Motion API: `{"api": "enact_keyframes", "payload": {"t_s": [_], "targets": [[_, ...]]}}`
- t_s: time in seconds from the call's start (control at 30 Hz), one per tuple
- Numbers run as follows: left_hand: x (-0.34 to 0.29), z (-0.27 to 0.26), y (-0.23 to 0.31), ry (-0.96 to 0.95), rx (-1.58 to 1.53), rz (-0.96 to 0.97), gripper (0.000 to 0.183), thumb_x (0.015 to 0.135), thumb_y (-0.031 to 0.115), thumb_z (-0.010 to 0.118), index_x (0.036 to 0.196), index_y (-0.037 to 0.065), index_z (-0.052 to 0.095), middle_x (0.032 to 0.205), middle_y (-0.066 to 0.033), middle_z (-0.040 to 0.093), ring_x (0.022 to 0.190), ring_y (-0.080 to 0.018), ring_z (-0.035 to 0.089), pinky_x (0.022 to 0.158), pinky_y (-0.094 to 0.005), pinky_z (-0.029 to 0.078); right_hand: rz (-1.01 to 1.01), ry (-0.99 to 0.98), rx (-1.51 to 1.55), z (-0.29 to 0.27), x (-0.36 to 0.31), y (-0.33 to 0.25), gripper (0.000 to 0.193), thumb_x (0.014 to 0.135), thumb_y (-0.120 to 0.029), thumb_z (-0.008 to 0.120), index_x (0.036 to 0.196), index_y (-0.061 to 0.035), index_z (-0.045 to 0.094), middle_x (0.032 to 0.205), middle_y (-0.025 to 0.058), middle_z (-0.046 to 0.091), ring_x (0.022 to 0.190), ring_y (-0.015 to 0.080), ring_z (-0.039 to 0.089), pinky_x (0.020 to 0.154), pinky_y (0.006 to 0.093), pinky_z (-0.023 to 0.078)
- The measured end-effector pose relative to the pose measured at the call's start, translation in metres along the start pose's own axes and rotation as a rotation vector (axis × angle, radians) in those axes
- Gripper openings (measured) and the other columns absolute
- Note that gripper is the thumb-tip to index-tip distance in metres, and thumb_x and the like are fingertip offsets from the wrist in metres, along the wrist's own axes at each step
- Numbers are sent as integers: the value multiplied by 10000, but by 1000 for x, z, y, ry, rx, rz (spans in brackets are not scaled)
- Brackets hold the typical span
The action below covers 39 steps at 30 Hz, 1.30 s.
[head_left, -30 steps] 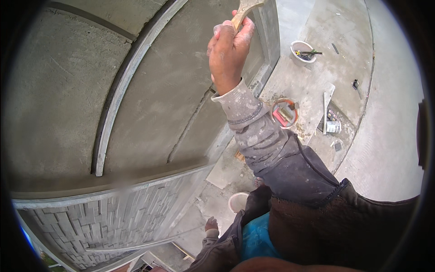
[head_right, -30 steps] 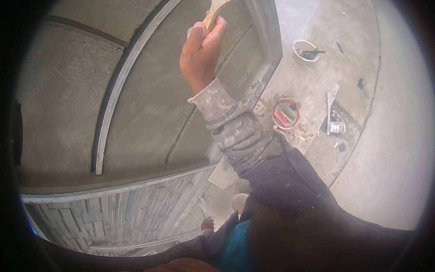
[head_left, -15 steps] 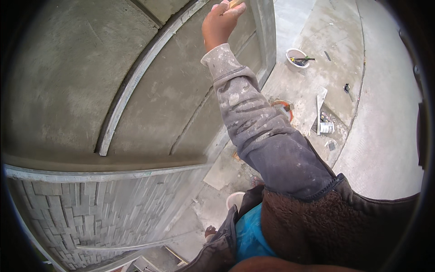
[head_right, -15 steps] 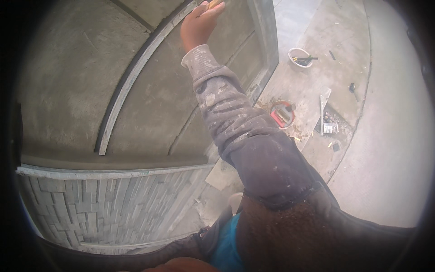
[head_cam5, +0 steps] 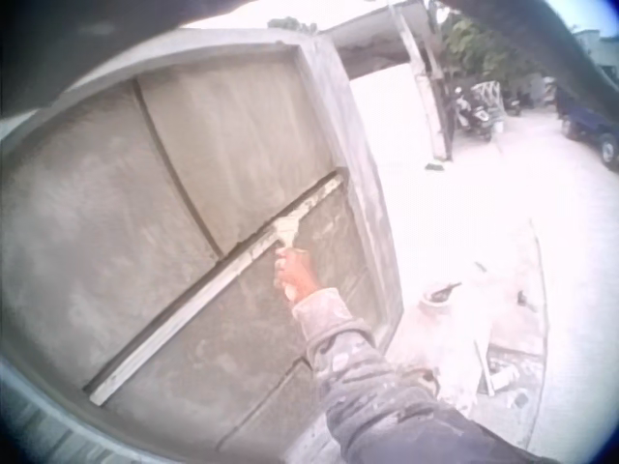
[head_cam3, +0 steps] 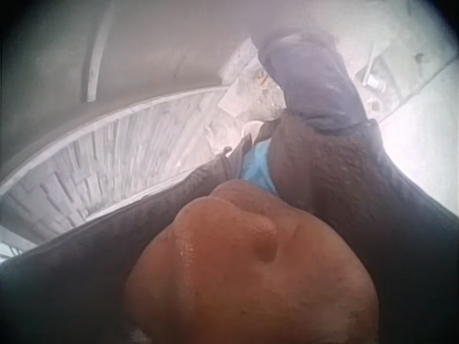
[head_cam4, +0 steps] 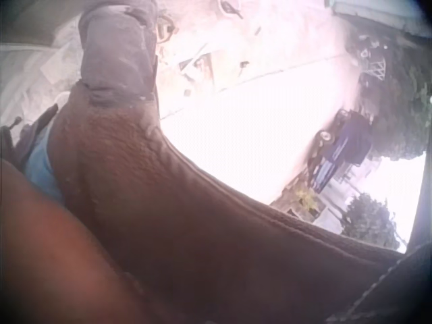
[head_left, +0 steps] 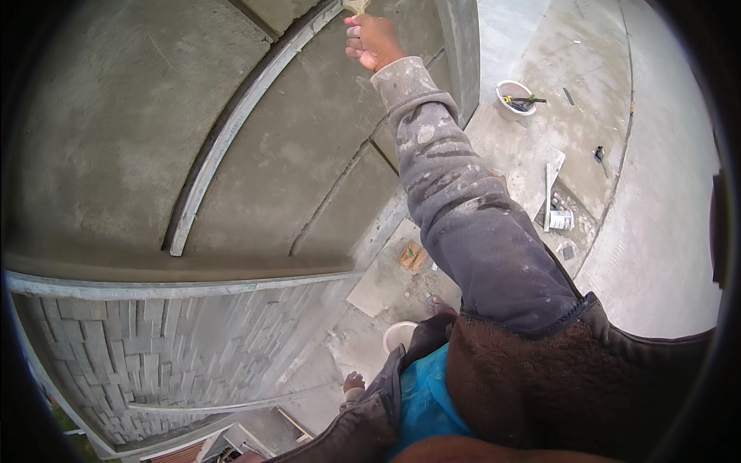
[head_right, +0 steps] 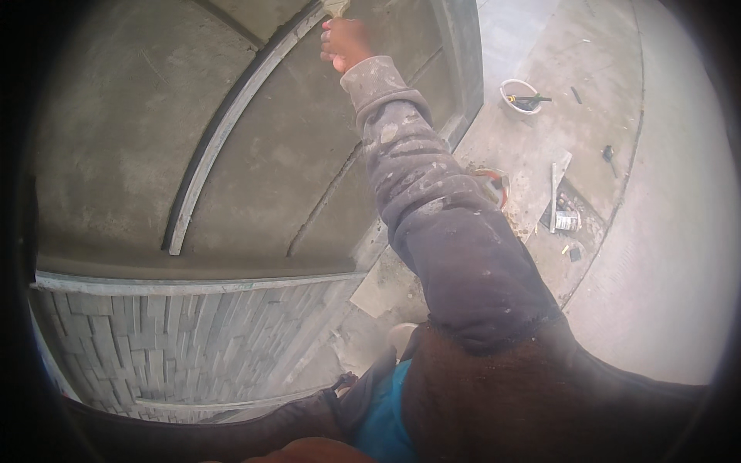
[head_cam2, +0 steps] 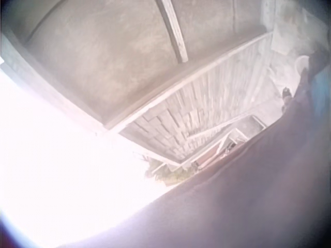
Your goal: The person scoops cement from a bucket using a trowel and applies it to a curved concrete ceiling. They repeatedly smooth the surface with the trowel and occasionally use a brush to clean the area.
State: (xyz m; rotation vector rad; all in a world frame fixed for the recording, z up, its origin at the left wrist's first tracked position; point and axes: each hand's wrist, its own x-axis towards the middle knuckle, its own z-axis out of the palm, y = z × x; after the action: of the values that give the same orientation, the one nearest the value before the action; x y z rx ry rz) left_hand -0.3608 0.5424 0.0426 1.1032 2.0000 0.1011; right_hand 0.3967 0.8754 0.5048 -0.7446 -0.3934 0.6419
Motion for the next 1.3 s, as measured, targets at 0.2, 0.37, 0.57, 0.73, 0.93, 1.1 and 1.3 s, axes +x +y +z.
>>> {"api": "enact_keyframes", "payload": {"t_s": [0.2, 0.37, 0.57, 0.73, 0.93, 1.1, 1.3], "targets": [[-36, -5, -2, -26, 315, 55, 441, 858, 213, 658, 1265, 44, 625, 992, -154, 711, 779, -199, 681, 673, -339, 570, 202, 117, 127, -155, -93, 58, 294, 970, -205, 531, 1228, -69, 498, 658, -46, 402, 454, 61, 319, 494, 275, 342], [-89, 24, 17, -351, 548, 34, 444, 875, 231, 643, 1287, 67, 615, 1049, -143, 703, 879, -206, 679, 748, -340, 562, 400, 376, -1362, -489, -211, 226, 322, 955, -270, 515, 1171, -52, 616, 1011, 180, 703, 943, 301, 705, 788, 438, 541], [-160, 90, 65, -489, 543, -253, 432, 888, 259, 621, 1280, 78, 623, 1079, -144, 702, 927, -225, 676, 795, -354, 551, 993, 137, -1880, -654, -204, 279, 325, 968, -333, 474, 1185, -120, 589, 999, 190, 722, 950, 374, 709, 811, 520, 551], [-187, 100, 88, -493, 599, -393, 424, 898, 282, 602, 1274, 88, 630, 1104, -145, 701, 967, -240, 674, 835, -365, 542, 1034, -14, -2040, -708, -135, 343, 326, 941, -266, 495, 1190, -135, 659, 1046, 116, 741, 973, 324, 721, 817, 464, 558], [-215, 97, 91, -488, 599, -414, 418, 911, 310, 580, 1267, 99, 639, 1135, -145, 701, 1015, -259, 671, 882, -379, 531, 1131, 207, -1820, -678, -116, 334, 340, 929, -302, 533, 1187, -154, 697, 1155, 115, 719, 1070, 309, 693, 904, 441, 535], [-203, 125, 49, -445, 588, -186, 416, 921, 333, 562, 1261, 109, 645, 1160, -146, 700, 1056, -275, 669, 921, -390, 522, 664, 221, -967, -660, -194, 264, 400, 963, -340, 625, 1210, -28, 663, 748, 26, 627, 682, 81, 555, 628, 263, 461], [-169, 133, 62, -204, 256, -134, 408, 927, 355, 544, 1211, 91, 672, 1171, -169, 697, 1088, -319, 666, 950, -409, 511, -286, -313, -1201, -388, -162, 112, 373, 960, -220, 616, 1253, 10, 594, 1025, 169, 715, 850, 307, 704, 770, 374, 541]]}}
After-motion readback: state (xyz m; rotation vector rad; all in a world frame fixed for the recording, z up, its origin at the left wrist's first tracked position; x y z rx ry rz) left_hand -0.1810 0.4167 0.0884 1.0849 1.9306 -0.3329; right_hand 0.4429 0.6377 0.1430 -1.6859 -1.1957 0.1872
